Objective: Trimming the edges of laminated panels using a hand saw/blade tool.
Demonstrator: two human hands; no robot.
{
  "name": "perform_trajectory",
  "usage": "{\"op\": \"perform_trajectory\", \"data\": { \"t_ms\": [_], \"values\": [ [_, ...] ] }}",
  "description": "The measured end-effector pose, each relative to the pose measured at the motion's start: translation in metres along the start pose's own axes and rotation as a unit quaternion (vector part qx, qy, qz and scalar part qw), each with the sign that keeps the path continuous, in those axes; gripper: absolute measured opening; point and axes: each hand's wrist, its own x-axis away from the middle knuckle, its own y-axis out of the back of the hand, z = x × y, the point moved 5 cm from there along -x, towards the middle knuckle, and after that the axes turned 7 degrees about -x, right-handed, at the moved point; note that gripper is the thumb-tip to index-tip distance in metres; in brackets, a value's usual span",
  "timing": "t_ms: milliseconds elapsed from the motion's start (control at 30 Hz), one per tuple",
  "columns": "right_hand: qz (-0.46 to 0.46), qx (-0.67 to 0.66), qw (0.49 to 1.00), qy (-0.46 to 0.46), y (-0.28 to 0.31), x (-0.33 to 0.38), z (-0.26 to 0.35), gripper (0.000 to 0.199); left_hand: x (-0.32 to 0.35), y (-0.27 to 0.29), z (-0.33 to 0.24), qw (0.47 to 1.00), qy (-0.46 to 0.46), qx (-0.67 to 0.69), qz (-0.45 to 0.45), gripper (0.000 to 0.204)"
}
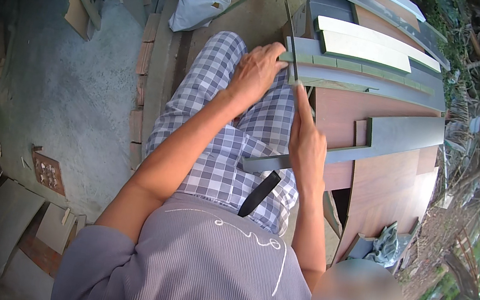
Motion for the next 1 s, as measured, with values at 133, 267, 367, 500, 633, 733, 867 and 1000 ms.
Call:
{"op": "perform_trajectory", "data": {
  "t_ms": [133, 267, 367, 500, 633, 733, 867, 1000],
  "values": [
    [-0.03, -0.038, 0.999, 0.007, 0.01, 0.036, -0.002, 0.054, 0.0, 0.003, -0.003, 1.0, -0.018, 0.005, -0.011, 0.02],
    [-0.038, -0.014, 0.999, 0.008, 0.001, -0.01, -0.003, 0.051, 0.005, -0.001, -0.014, 1.0, -0.029, 0.008, 0.001, 0.018],
    [-0.03, 0.013, 0.999, 0.014, -0.006, -0.033, 0.0, 0.05, 0.0, 0.0, -0.013, 1.0, -0.017, 0.014, 0.009, 0.018],
    [-0.001, -0.013, 1.0, -0.012, 0.001, 0.002, -0.002, 0.055, -0.002, -0.001, -0.004, 1.0, 0.018, 0.002, 0.007, 0.019],
    [-0.026, -0.023, 0.999, -0.006, 0.013, 0.034, -0.002, 0.058, -0.003, 0.002, -0.008, 1.0, -0.014, -0.002, -0.005, 0.021],
    [-0.036, -0.016, 0.999, -0.013, 0.008, 0.006, -0.001, 0.051, 0.003, -0.002, -0.014, 1.0, -0.022, -0.015, 0.01, 0.02],
    [-0.026, 0.015, 1.0, -0.009, 0.001, -0.027, 0.002, 0.046, -0.005, -0.003, -0.01, 1.0, -0.011, -0.004, 0.017, 0.021],
    [-0.015, 0.0, 1.0, 0.001, 0.004, 0.008, 0.001, 0.05, -0.007, 0.002, 0.005, 1.0, 0.015, -0.01, 0.004, 0.022]
  ]
}}
